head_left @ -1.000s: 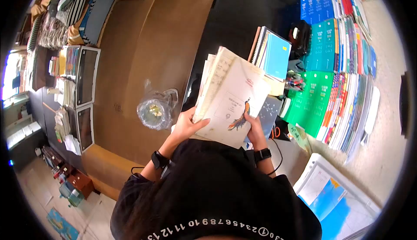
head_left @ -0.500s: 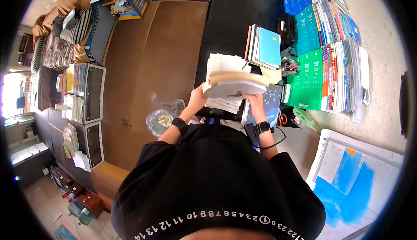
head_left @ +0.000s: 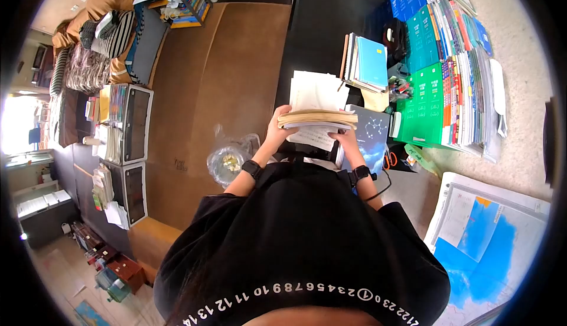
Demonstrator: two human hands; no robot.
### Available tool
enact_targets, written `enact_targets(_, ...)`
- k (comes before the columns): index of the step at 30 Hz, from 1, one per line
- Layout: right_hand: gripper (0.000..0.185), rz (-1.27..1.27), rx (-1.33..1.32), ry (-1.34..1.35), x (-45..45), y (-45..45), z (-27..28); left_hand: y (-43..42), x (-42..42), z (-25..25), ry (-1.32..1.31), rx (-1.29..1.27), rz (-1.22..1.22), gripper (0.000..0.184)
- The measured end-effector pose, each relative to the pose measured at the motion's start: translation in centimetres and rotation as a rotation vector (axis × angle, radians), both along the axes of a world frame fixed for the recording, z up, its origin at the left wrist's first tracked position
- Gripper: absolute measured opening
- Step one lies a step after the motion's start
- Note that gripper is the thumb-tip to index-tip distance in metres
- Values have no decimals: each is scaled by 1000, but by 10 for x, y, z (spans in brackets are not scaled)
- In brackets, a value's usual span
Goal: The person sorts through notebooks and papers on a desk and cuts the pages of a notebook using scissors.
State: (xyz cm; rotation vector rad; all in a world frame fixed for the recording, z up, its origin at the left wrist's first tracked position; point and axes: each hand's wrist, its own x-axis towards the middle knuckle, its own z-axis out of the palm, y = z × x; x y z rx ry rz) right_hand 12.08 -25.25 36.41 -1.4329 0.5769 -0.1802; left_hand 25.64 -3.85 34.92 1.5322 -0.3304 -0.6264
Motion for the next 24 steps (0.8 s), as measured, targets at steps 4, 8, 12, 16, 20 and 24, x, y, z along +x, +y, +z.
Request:
enact_targets(4,56,92,-296,73,-8,-16,-14,3,5,18,-291,286,-67,56)
enact_targets(8,40,149,-503,199,-10,-20,6,9,12,23,-360,319,-123,49)
enact_targets(12,36,160,-590,283,-8,-39,1,12,23,27,-383,298,-184,49)
enact_targets(16,28,100,-740,285,-8,-43,-25,15,26,13,-345,297,-212,49)
enact_targets(20,26,23,-691,229,-1,-31,2,10,25,-3,-299,214,-177,51)
enact_targets(24,28,-59,-757,199,-1,-17,5,6,16,5,-225,181,-73,51)
